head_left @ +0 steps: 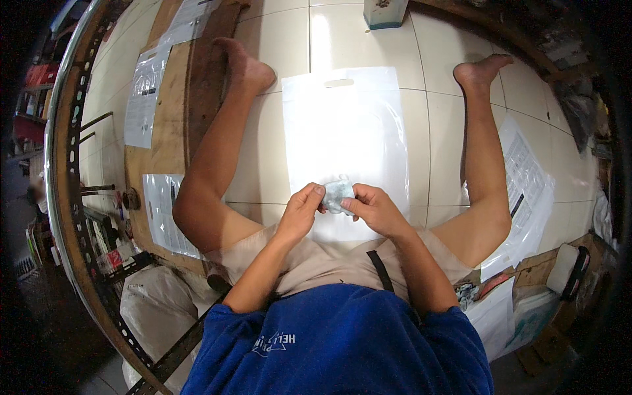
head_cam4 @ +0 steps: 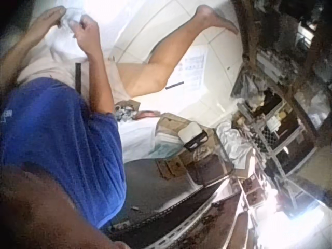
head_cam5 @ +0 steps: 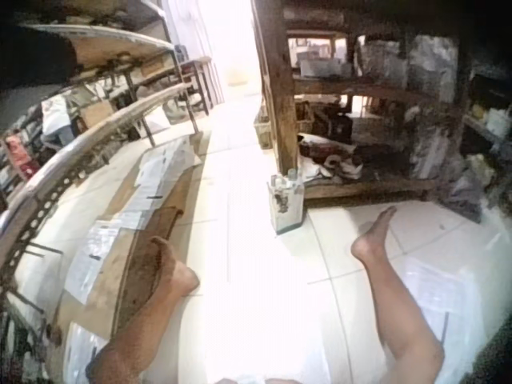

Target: The person sits on the floor and cleans a white plastic bag. They apply liquid from a bottle onto a cloth and wipe the bag's surface repeatedly, flipping it over to clean both sides.

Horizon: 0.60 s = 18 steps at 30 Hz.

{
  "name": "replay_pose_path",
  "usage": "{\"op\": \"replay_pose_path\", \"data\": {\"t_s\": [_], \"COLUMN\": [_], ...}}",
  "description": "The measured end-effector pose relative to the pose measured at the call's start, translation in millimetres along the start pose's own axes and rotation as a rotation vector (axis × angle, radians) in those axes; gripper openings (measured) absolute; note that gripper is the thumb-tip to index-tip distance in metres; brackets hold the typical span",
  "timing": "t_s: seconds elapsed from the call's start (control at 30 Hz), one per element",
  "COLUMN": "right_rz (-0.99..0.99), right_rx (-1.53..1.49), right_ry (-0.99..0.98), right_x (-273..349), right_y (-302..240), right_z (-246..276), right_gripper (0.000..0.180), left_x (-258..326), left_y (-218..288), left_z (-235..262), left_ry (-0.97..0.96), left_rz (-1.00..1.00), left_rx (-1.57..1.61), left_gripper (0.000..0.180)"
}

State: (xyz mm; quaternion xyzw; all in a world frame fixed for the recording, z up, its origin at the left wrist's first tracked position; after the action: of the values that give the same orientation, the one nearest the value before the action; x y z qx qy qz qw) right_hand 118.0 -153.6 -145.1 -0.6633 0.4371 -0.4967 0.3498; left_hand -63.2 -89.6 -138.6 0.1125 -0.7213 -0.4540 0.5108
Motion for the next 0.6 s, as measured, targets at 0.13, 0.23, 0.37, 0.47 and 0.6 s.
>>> {"op": "replay_pose_path", "data": {"t_s": [0.13, 0.23, 0.37, 0.47, 0.6], "right_rz": [0.031, 0.07, 0.104, 0.099, 0.135], "right_rx": [-0.069, -0.089, -0.12, -0.229, -0.228], "right_ry": [0.003, 0.056, 0.113, 0.046, -0.015], "right_x": [13.9, 19.7, 23.0, 22.7, 19.9], "right_y": [7.3, 10.8, 7.0, 3.7, 18.1], "right_z": [-14.8, -18.2, -18.8, -20.6, -30.9], "right_gripper": [0.018, 0.018, 0.016, 0.012, 0.017], "left_x": [11.6, 18.8, 23.3, 22.1, 24.8], "left_y": [-19.0, -19.5, -14.9, -14.0, -28.9], "left_z": [-4.8, -8.0, -8.0, -10.4, -16.3], "left_ry": [0.168, 0.275, 0.258, 0.164, 0.249], "left_rz": [-0.034, -0.11, -0.13, -0.1, -0.013], "left_rx": [-0.046, -0.122, -0.117, 0.008, 0.065], "left_gripper": [0.029, 0.028, 0.025, 0.022, 0.02]}}
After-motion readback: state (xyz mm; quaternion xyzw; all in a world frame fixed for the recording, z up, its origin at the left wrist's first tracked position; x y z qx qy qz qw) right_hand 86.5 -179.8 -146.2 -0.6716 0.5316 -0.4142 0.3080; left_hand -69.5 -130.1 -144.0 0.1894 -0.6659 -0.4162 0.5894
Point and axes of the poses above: each hand's wrist, its own x-axis away from the middle knuckle, its own z-axis out of the back of the hand, y = z × x, the point moved 2 cm from there along -x, towards the middle knuckle, and after that the axes turned 9 degrees about z, right-handed, at the moved point
